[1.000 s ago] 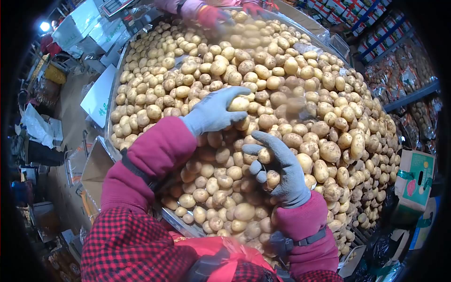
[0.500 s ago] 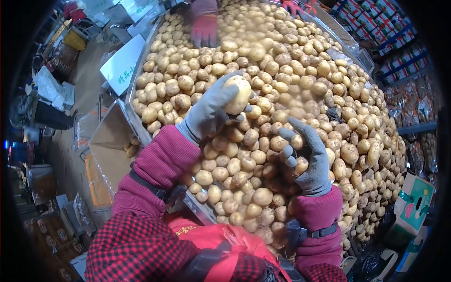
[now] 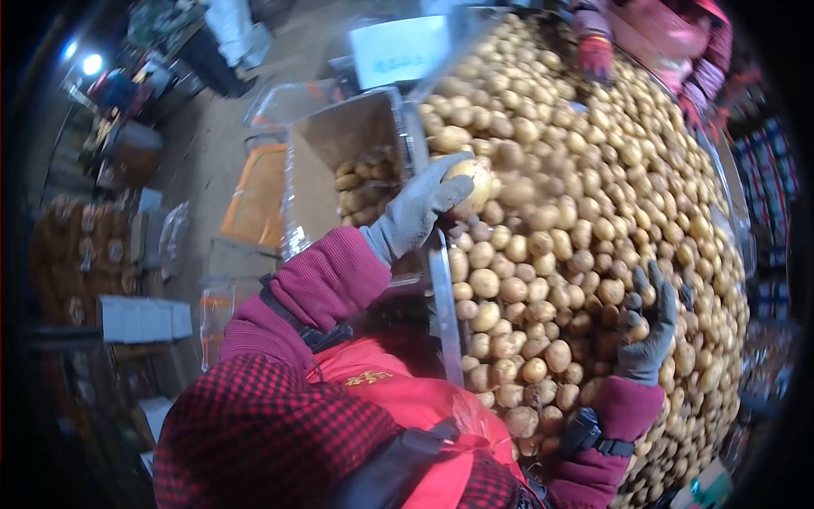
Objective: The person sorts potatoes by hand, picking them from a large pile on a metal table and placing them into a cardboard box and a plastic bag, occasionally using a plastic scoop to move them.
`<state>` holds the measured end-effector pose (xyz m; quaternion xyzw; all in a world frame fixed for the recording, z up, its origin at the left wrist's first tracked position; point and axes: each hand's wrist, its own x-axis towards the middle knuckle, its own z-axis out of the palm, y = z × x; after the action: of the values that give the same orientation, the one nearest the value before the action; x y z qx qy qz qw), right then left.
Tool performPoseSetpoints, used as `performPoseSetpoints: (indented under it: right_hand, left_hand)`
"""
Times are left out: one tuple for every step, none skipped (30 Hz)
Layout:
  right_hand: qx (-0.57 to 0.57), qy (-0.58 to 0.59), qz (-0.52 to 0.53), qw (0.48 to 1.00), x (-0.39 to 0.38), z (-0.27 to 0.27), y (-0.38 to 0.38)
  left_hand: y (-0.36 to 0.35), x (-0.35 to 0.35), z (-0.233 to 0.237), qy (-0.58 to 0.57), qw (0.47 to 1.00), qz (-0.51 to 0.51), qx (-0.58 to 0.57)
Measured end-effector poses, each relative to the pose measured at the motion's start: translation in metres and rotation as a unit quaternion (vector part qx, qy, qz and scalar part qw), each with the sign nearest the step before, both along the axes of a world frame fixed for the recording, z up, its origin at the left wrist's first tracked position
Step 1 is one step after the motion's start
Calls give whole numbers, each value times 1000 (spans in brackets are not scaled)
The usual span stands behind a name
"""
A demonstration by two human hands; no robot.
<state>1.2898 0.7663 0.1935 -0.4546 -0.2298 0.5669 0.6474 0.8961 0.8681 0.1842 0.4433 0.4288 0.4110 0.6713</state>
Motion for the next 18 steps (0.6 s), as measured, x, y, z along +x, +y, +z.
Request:
performPoseSetpoints:
  right_hand:
    - [4, -44, -35, 998, -2, -5, 0]
    - [6, -10, -7, 1000, 2, -7, -1]
    - [6, 21, 20, 1000, 11, -7, 0]
    - [-28, 94, 54, 994, 24, -9, 4]
    - [-33, 160, 78, 984, 40, -18, 10]
    - [-20, 165, 85, 982, 41, -9, 13]
    - [-10, 173, 90, 981, 44, 2, 16]
    - [18, 161, 81, 983, 61, 8, 24]
    - [42, 140, 39, 988, 47, 30, 25]
    - [41, 153, 47, 986, 49, 31, 27]
    - [42, 165, 54, 984, 55, 32, 28]
    - [57, 232, 123, 963, 55, 25, 31]
    - [64, 190, 199, 959, 51, 10, 27]
    - [34, 195, 181, 963, 39, 7, 22]
    - [2, 201, 162, 966, 26, 5, 17]
    - [7, 205, 170, 964, 24, -3, 16]
    - [0, 203, 175, 963, 24, -5, 16]
    - [-10, 208, 158, 965, 25, -7, 17]
  left_hand:
    - [-10, -11, -17, -42, 996, 41, 61]
    - [-22, -29, -31, -53, 996, 49, 58]
    - [-38, -49, -38, -66, 995, 58, 55]
    - [-58, -67, -29, -52, 996, 62, -37]
    - [-73, -78, -31, -44, 993, 91, -55]
    - [-88, -90, -38, -72, 990, 104, -65]
    - [-100, -101, -45, -99, 985, 116, -76]
    - [-110, -108, -47, -102, 983, 129, -76]
    - [-120, -113, -50, -76, 984, 147, -69]
    - [-127, -117, -51, -50, 984, 162, -62]
    - [-132, -121, -51, -54, 982, 168, -62]
    - [-135, -124, -50, -67, 980, 177, -61]
    - [-140, -127, -51, -79, 978, 185, -61]
    - [-143, -132, -55, -74, 979, 187, -45]
    - [-148, -138, -55, -76, 977, 194, -47]
    - [-154, -145, -53, -65, 975, 209, -37]
    - [-161, -151, -51, -54, 973, 224, -29]
    - [-165, -159, -44, -34, 967, 250, -37]
